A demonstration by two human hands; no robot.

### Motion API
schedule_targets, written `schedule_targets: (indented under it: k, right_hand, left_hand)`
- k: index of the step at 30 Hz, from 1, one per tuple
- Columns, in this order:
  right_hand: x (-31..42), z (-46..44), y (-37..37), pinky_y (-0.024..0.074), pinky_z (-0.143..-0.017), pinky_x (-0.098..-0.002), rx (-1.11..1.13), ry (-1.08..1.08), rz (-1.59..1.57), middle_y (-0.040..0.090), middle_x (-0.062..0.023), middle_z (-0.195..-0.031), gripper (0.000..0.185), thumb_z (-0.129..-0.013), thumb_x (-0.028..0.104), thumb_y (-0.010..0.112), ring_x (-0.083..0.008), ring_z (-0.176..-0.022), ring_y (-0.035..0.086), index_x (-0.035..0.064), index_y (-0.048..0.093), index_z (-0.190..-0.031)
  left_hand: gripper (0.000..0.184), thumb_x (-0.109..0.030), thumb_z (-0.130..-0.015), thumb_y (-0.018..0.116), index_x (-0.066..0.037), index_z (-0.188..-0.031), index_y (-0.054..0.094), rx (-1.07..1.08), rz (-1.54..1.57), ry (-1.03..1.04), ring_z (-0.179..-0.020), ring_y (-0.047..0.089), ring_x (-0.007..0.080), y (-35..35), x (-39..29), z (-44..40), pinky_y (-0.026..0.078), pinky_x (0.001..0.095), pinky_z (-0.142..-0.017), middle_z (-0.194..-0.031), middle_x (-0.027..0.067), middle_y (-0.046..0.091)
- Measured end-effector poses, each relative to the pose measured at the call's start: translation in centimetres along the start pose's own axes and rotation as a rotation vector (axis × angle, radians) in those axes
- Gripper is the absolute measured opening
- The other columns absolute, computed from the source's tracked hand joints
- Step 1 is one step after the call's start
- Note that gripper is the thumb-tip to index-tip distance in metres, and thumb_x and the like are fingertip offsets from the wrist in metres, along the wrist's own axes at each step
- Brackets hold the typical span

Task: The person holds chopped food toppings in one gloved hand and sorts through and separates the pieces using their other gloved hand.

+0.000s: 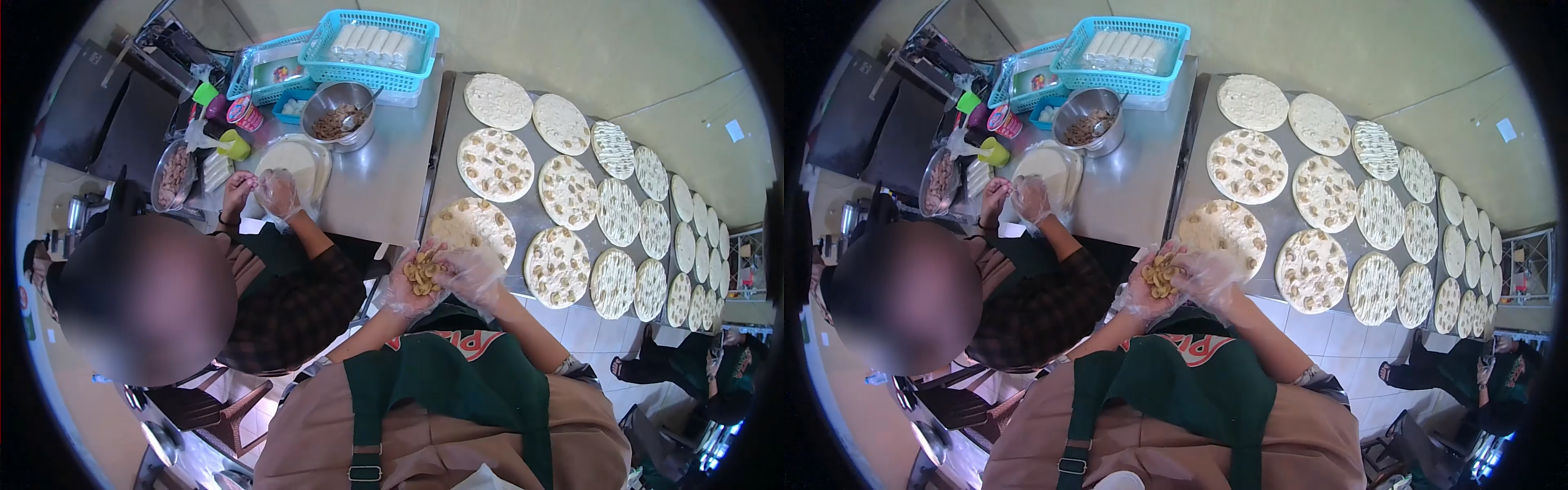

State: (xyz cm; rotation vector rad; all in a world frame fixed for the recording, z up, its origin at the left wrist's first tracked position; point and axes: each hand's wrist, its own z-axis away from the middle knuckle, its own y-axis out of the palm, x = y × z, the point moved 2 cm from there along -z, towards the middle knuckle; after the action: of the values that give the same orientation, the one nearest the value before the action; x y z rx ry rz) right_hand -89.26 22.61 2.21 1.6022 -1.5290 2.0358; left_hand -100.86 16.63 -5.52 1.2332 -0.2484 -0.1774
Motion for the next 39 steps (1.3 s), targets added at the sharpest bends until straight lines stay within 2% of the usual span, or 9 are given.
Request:
schedule_targets:
  k: [2,6,18,24,27,29,30,32,39]
  right_hand:
    - [-0.2,-0.1,1.3,0.0445,-0.067,-0.0384,0.148,0.013,0.145,0.058,-0.0142,-0.08,0.028,-0.068,0.023,0.057,-0.0303,-0.075,0.056,0.0052,0.056,-0.09]
    - [-1.2,0.7,3.4,0.0438,-0.069,-0.04,0.066,-0.094,0.277,0.055,-0.0166,-0.084,0.032,-0.069,0.025,0.054,-0.0323,-0.078,0.055,0.0046,0.053,-0.093]
    - [-3.5,1.9,3.5,0.0441,-0.064,-0.0406,0.206,0.047,0.312,0.056,-0.018,-0.08,0.03,-0.078,0.023,0.043,-0.0339,-0.072,0.055,0.0017,0.048,-0.099]
    - [-4.1,2.0,-0.4,0.0442,-0.06,-0.0387,0.138,0.227,-0.032,0.056,-0.0181,-0.068,0.03,-0.075,0.026,0.048,-0.0326,-0.064,0.056,-0.001,0.053,-0.087]
    - [-5.9,2.3,-2.2,0.0455,-0.058,-0.0328,0.138,0.493,-0.254,0.056,-0.0118,-0.06,0.028,-0.075,0.026,0.052,-0.0229,-0.06,0.058,-0.0013,0.055,-0.083]
    - [-8.3,2.9,-2.4,0.0458,-0.057,-0.026,0.133,0.757,-0.781,0.056,-0.005,-0.063,0.024,-0.077,0.02,0.054,-0.0139,-0.063,0.057,-0.0006,0.056,-0.089]
    - [-8.6,2.8,-2.9,0.0458,-0.057,-0.026,0.138,0.758,-0.784,0.056,-0.005,-0.063,0.024,-0.077,0.02,0.054,-0.0139,-0.063,0.057,-0.0006,0.056,-0.089]
    - [-9.0,2.7,-3.4,0.0446,-0.053,-0.0213,-0.016,0.908,-1.394,0.057,-0.0057,-0.075,0.014,-0.079,0.005,0.051,-0.0144,-0.063,0.056,0.0011,0.056,-0.092]
    - [-11.0,0.7,-4.4,0.0429,-0.058,-0.0206,0.146,0.677,-1.189,0.057,-0.0062,-0.078,0.022,-0.079,0.012,0.053,-0.0105,-0.066,0.054,0.0021,0.055,-0.099]
  left_hand:
    - [0.037,-0.032,-0.085,0.034,-0.012,-0.114,0.044,-0.016,0.01,0.028,-0.107,0.044,0.0264,0.1,0.0,0.1,0.04,0.0402,-0.085,-0.12,0.0087,0.044]
    - [0.039,-0.03,-0.085,0.033,-0.009,-0.117,0.042,-0.032,0.079,0.008,-0.106,0.045,0.0257,0.2,-0.1,0.7,0.04,0.0389,-0.086,-0.12,0.0105,0.043]
    - [0.033,-0.028,-0.083,0.04,-0.006,-0.103,0.054,-0.308,-0.014,-0.076,-0.093,0.054,0.02,-2.4,2.0,-0.5,0.042,0.0346,-0.083,-0.1,0.0066,0.058]
    - [0.031,-0.029,-0.083,0.038,-0.009,-0.1,0.054,-0.444,0.004,-0.11,-0.088,0.054,0.0235,-1.3,3.6,-2.2,0.046,0.0378,-0.072,-0.096,0.0086,0.057]
    - [0.026,-0.03,-0.081,0.041,-0.013,-0.096,0.055,-0.419,0.01,-0.186,-0.087,0.053,0.0272,-1.4,4.1,-2.6,0.046,0.0396,-0.07,-0.093,0.0082,0.057]
    - [0.022,-0.029,-0.08,0.043,-0.015,-0.092,0.055,-0.486,0.033,-0.153,-0.082,0.053,0.0288,-1.1,4.5,-3.3,0.045,0.0396,-0.067,-0.091,0.0078,0.056]
    - [0.022,-0.029,-0.08,0.043,-0.015,-0.092,0.055,-0.491,0.035,-0.149,-0.082,0.053,0.0288,-0.8,4.7,-3.6,0.045,0.0396,-0.067,-0.091,0.0078,0.056]
    - [0.019,-0.028,-0.08,0.044,-0.014,-0.089,0.054,-0.561,0.064,-0.092,-0.08,0.053,0.0257,-0.6,5.0,-3.8,0.045,0.0384,-0.065,-0.091,0.007,0.057]
    - [0.015,-0.025,-0.078,0.045,-0.014,-0.082,0.053,-0.64,0.186,0.057,-0.073,0.055,0.0219,-0.6,4.2,-2.9,0.045,0.0353,-0.06,-0.084,0.0048,0.058]
